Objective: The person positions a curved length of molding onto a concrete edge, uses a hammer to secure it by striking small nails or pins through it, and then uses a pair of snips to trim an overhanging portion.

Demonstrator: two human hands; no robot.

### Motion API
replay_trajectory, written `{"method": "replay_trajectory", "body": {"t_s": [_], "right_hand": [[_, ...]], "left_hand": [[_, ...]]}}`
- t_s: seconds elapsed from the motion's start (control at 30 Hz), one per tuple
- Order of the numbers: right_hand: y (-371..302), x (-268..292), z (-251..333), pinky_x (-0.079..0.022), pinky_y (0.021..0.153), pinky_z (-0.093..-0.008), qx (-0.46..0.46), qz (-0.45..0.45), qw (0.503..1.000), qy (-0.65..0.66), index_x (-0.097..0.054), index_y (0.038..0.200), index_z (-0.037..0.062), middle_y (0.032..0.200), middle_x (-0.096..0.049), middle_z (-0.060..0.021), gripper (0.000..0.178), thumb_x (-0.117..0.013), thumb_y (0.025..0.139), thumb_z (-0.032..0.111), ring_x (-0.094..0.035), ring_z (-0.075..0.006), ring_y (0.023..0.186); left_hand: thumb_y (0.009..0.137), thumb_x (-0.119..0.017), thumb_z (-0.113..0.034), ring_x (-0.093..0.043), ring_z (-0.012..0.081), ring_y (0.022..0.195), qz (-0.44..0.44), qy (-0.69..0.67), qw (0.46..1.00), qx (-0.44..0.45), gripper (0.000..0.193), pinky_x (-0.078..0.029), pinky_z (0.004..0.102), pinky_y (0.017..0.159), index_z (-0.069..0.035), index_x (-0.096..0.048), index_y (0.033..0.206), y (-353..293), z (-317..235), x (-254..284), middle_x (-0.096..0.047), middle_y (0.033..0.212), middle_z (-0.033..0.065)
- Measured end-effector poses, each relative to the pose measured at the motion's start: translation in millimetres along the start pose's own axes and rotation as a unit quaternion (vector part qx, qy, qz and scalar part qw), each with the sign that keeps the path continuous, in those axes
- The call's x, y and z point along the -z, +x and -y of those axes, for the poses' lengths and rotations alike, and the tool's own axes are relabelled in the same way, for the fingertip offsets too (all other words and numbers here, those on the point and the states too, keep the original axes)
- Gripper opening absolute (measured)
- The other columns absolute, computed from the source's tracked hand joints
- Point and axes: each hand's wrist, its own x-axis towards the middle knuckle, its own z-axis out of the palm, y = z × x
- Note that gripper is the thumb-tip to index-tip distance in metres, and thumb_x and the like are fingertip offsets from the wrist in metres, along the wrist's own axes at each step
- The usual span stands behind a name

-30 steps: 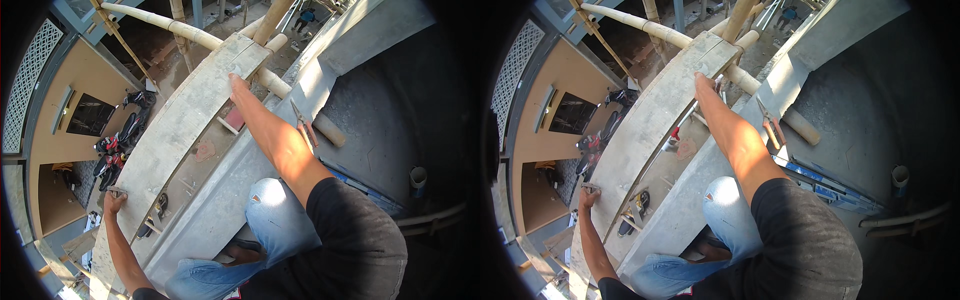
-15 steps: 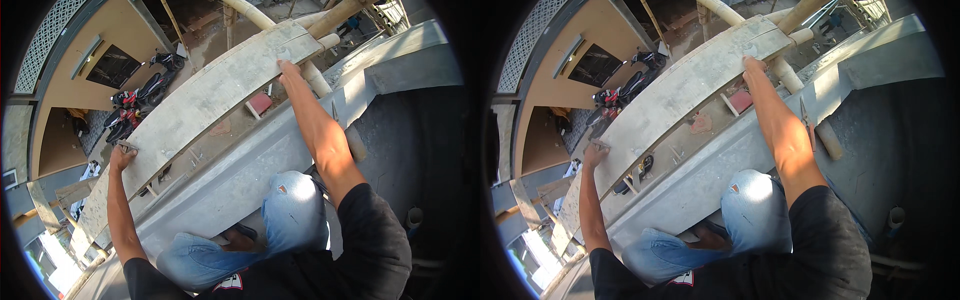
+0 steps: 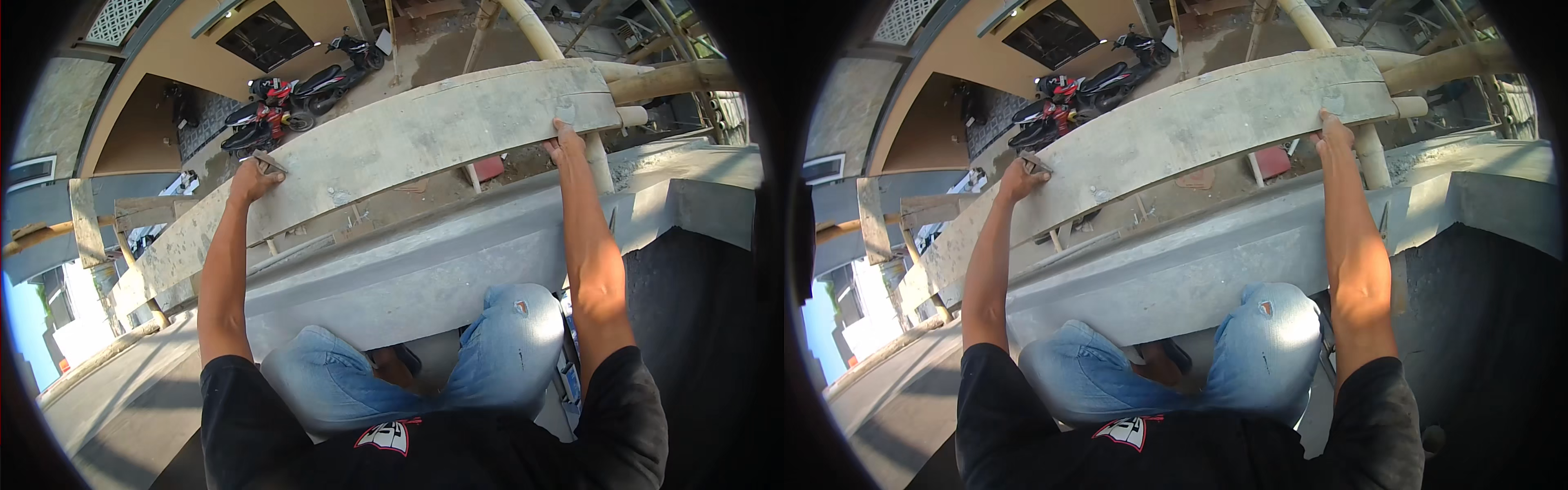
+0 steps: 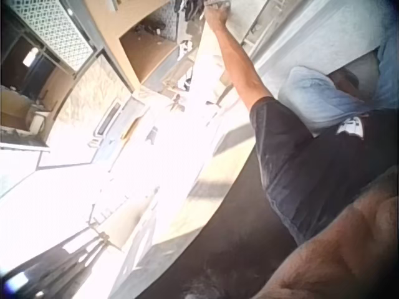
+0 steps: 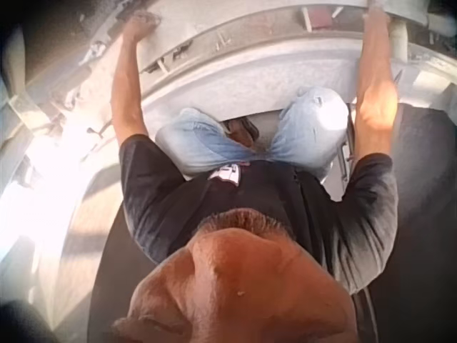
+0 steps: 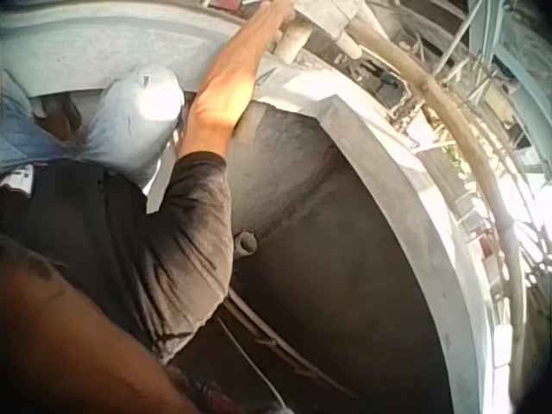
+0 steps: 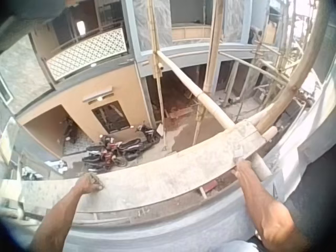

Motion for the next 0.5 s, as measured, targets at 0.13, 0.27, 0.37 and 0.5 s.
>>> {"method": "replay_trajectory", "body": {"t_s": [0.13, 0.27, 0.37, 0.5], "right_hand": [[-42.8, -13.3, -0.3, -0.051, 0.092, -0.0437, 0.014, -0.073, 0.993, -0.094, -0.047, 0.131, -0.0113, 0.126, -0.058, -0.0197, 0.061, -0.076, 0.083, 0.012, -0.062, -0.0313, 0.109], [-87.8, -9.4, 18.7, -0.046, 0.099, -0.0366, 0.275, 0.056, 0.937, -0.207, -0.047, 0.134, -0.0102, 0.134, -0.053, -0.0220, 0.068, -0.076, 0.085, 0.025, -0.056, -0.0294, 0.118], [-164.8, -39.7, 18.3, -0.042, 0.104, -0.0362, 0.278, 0.221, 0.888, -0.294, -0.045, 0.138, -0.0077, 0.135, -0.053, -0.0224, 0.072, -0.074, 0.087, 0.033, -0.053, -0.0285, 0.123], [-264.3, -80.0, -11.3, -0.039, 0.107, -0.0387, 0.188, 0.552, 0.709, -0.397, -0.040, 0.144, -0.0025, 0.132, -0.054, -0.0220, 0.086, -0.075, 0.084, 0.047, -0.050, -0.0286, 0.126]], "left_hand": [[0.069, -0.084, -0.030, -0.067, 0.0340, 0.094, -0.001, 0.000, 0.999, 0.049, 0.042, -0.050, 0.0401, 0.084, -0.003, -0.072, 0.100, -1.3, 16.8, 11.9, -0.071, 0.099, 0.0181], [0.081, -0.077, -0.034, -0.059, 0.0188, 0.060, -0.011, -0.211, 0.963, 0.166, 0.036, -0.048, 0.0349, 0.056, 0.000, -0.067, 0.090, 9.8, -32.5, 31.7, -0.061, 0.073, 0.0105], [0.090, -0.070, -0.038, -0.050, 0.0114, 0.057, -0.038, -0.470, 0.871, 0.135, 0.037, -0.045, 0.0280, 0.049, -0.003, -0.061, 0.100, 2.0, -67.3, 50.0, -0.054, 0.076, 0.0042], [0.094, -0.065, -0.044, -0.051, 0.0141, 0.067, -0.129, -0.678, 0.719, 0.075, 0.051, -0.050, 0.0328, 0.058, -0.003, -0.049, 0.119, -17.4, -149.3, 33.7, -0.060, 0.105, 0.0113]]}}
